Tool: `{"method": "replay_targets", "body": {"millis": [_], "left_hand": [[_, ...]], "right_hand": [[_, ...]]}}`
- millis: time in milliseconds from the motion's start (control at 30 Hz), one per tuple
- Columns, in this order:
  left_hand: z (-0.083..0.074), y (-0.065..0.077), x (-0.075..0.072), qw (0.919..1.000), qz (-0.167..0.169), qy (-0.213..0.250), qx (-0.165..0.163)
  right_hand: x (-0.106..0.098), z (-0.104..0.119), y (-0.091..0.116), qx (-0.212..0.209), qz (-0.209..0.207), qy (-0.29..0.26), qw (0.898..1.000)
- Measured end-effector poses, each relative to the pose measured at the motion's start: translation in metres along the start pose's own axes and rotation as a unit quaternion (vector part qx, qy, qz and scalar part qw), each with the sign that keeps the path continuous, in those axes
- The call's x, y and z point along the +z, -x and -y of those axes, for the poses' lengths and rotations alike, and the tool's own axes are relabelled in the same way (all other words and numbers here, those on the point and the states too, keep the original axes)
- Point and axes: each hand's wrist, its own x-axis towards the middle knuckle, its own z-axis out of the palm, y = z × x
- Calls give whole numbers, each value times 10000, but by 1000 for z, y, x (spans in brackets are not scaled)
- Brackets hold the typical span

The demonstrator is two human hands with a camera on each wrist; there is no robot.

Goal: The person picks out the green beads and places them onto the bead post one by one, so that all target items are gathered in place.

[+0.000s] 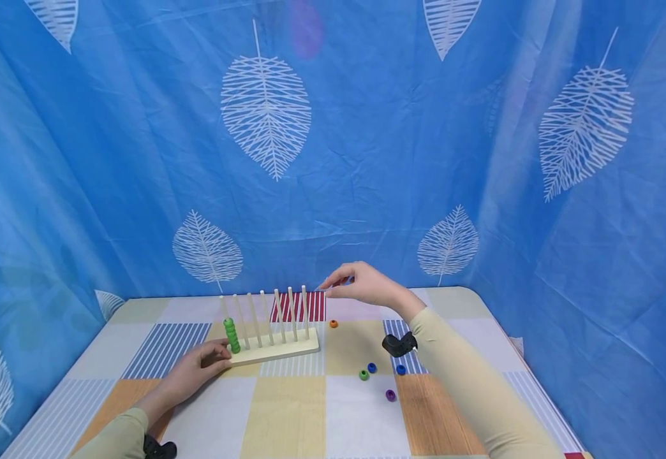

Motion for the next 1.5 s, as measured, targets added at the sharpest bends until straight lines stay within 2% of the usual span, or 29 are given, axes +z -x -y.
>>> {"method": "replay_targets", "body": {"millis": [200, 600, 867, 1267, 1500], "left_hand": [[0, -1, -1, 10000, -25, -43, 0], [1, -2, 1, 10000, -42, -48, -6], [0, 0, 0, 10000, -20, 10, 26], [2, 0, 2, 10000, -61, -16, 52], [0, 1, 2, 10000, -58, -15, 76]], "right_hand": [[13, -14, 19, 191, 83, 47, 9998], [32, -36, 47, 181, 262, -61, 9995], [39, -48, 59, 458, 253, -14, 9986], [50, -68, 70, 309, 282, -72, 9991], [52, -69, 75, 426, 358, -160, 9983]]}}
